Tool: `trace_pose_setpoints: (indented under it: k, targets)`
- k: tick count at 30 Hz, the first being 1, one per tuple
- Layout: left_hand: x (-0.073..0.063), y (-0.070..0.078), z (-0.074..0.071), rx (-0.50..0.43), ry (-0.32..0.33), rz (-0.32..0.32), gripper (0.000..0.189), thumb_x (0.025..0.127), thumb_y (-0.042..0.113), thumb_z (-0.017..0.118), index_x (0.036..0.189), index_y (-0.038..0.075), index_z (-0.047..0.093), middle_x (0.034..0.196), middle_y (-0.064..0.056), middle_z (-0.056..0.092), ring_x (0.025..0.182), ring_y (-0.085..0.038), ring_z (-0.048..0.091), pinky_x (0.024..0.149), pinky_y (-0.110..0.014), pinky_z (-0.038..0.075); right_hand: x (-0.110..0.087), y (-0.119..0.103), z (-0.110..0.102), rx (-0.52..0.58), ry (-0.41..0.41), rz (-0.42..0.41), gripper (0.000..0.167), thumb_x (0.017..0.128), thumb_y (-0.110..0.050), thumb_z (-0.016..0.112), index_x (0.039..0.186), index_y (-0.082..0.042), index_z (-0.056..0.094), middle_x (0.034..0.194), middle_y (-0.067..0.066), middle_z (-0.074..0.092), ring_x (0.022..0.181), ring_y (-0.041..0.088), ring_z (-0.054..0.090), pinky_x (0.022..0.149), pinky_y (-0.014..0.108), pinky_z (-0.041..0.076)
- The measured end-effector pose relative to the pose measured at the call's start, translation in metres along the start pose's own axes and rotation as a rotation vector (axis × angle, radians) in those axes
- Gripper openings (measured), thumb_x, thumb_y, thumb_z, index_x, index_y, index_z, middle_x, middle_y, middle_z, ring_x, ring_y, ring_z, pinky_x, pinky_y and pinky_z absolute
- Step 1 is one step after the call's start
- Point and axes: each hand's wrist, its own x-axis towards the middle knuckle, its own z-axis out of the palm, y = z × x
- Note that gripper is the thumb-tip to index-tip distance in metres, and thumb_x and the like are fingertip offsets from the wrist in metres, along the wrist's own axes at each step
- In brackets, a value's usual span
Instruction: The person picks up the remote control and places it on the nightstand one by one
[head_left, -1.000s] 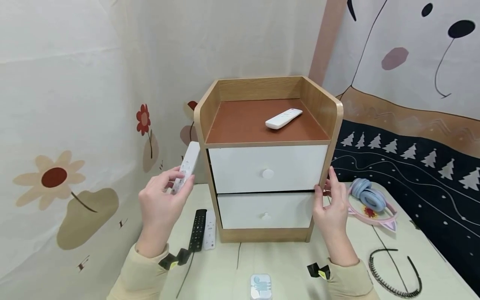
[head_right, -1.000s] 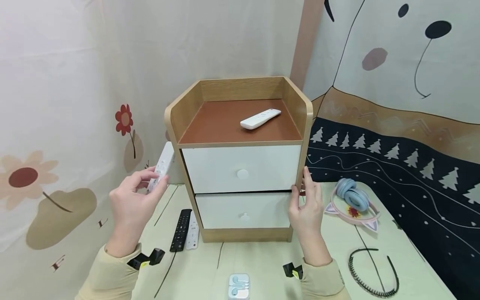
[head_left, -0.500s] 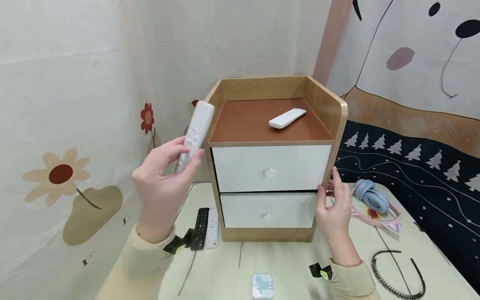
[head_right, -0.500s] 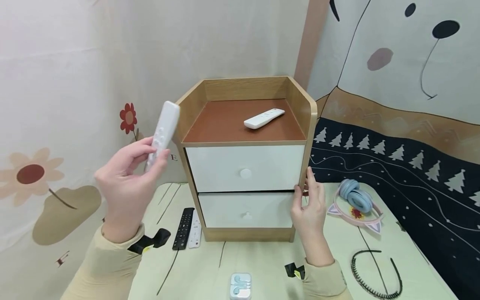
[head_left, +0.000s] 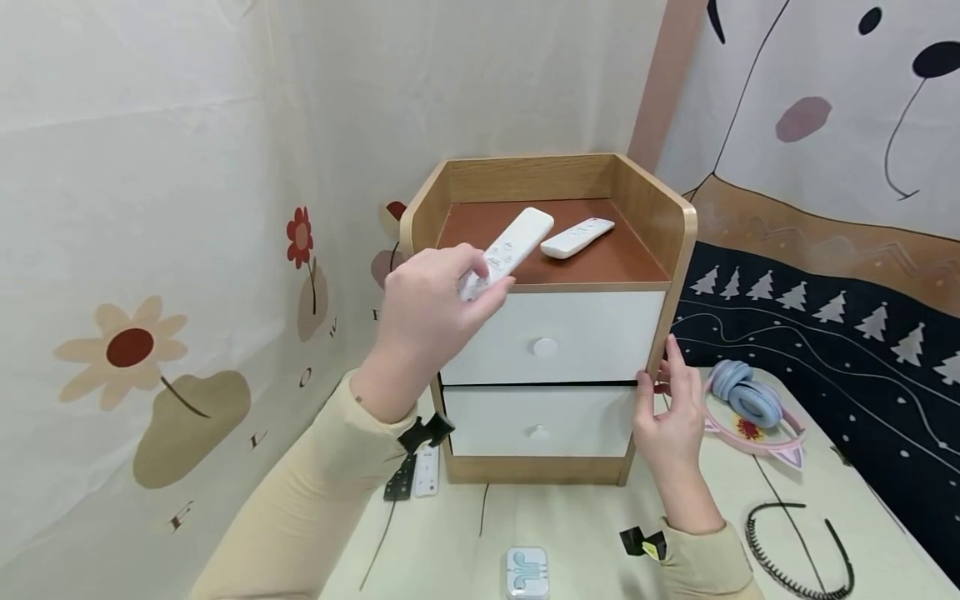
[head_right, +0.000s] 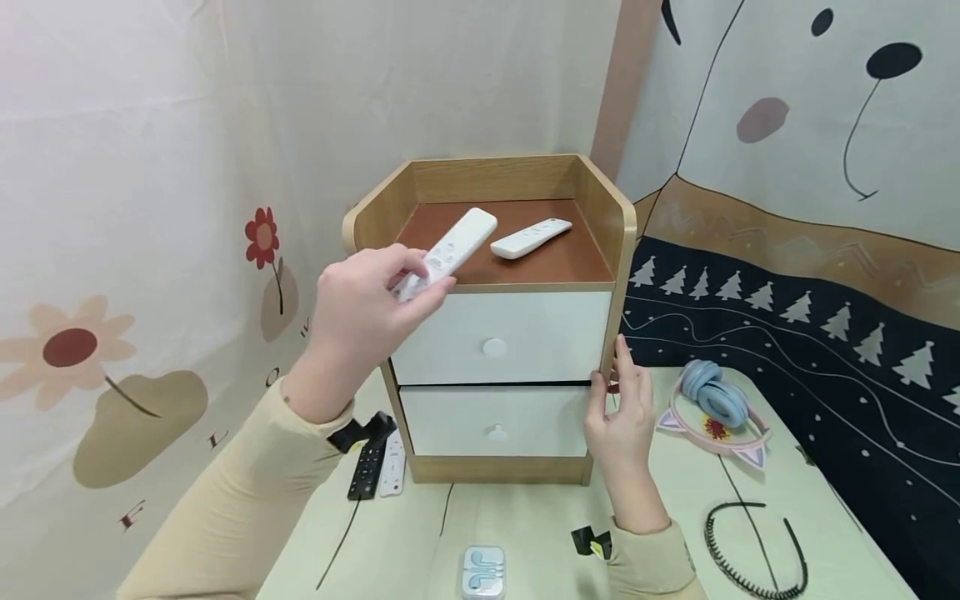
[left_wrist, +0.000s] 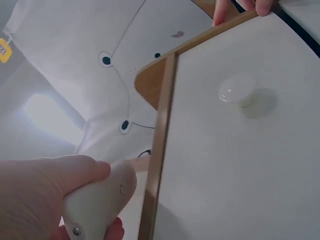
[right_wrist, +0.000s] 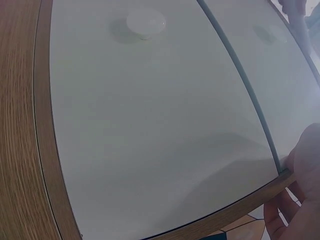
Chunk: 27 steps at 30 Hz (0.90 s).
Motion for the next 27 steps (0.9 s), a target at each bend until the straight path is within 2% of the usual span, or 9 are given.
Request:
trace_pose_setpoints:
  k: [6, 11, 15, 21, 27]
  targets:
    - [0.018, 0.005, 0.016, 0.015, -0.136, -0.094, 0.022, 0.096, 0.029, 0.082, 0.093, 0.008, 0.074, 0.069, -0.008, 0.069, 0.064, -0.027, 0.056, 0.054, -0.040, 0.044, 0.001, 0.001, -0.001, 0.000, -0.015, 0.016, 0.070, 0.102, 0.006, 0.069, 0.166, -0.007, 0.045, 0.119, 0.033, 0.059, 0.104, 0.022, 0.060, 0.096, -0.001, 0.041]
    - [0.023, 0.006, 0.021, 0.020, -0.184, -0.185, 0.022, 0.096, 0.030, 0.084, 0.094, 0.010, 0.075, 0.075, -0.009, 0.073, 0.067, -0.027, 0.057, 0.057, -0.042, 0.046, 0.002, 0.000, 0.000, 0.013, -0.006, -0.004, 0.070, 0.100, 0.007, 0.070, 0.165, -0.006, 0.047, 0.118, 0.032, 0.060, 0.103, 0.026, 0.061, 0.095, 0.000, 0.041]
    - [0.026, 0.006, 0.024, 0.023, -0.222, -0.232, 0.023, 0.096, 0.032, 0.084, 0.095, 0.011, 0.076, 0.079, -0.007, 0.075, 0.069, -0.026, 0.057, 0.061, -0.043, 0.048, 0.003, -0.002, 0.000, 0.012, 0.011, -0.022, 0.071, 0.098, 0.009, 0.071, 0.164, -0.006, 0.049, 0.117, 0.029, 0.062, 0.101, 0.033, 0.062, 0.094, -0.001, 0.041]
    - [0.039, 0.000, 0.035, 0.017, -0.309, -0.341, 0.024, 0.097, 0.036, 0.083, 0.097, 0.012, 0.077, 0.071, -0.003, 0.070, 0.065, -0.022, 0.051, 0.063, -0.036, 0.044, 0.002, 0.002, 0.002, 0.001, 0.007, -0.015, 0.070, 0.100, 0.008, 0.070, 0.165, -0.005, 0.047, 0.117, 0.031, 0.061, 0.102, 0.027, 0.062, 0.095, -0.001, 0.041]
    - [0.048, -0.002, 0.044, 0.018, -0.400, -0.439, 0.025, 0.098, 0.040, 0.080, 0.098, 0.016, 0.075, 0.077, -0.002, 0.071, 0.077, -0.024, 0.059, 0.073, -0.040, 0.051, 0.001, 0.005, 0.005, -0.013, -0.010, -0.007, 0.069, 0.101, 0.007, 0.068, 0.166, -0.005, 0.046, 0.117, 0.032, 0.060, 0.103, 0.026, 0.061, 0.095, -0.002, 0.041]
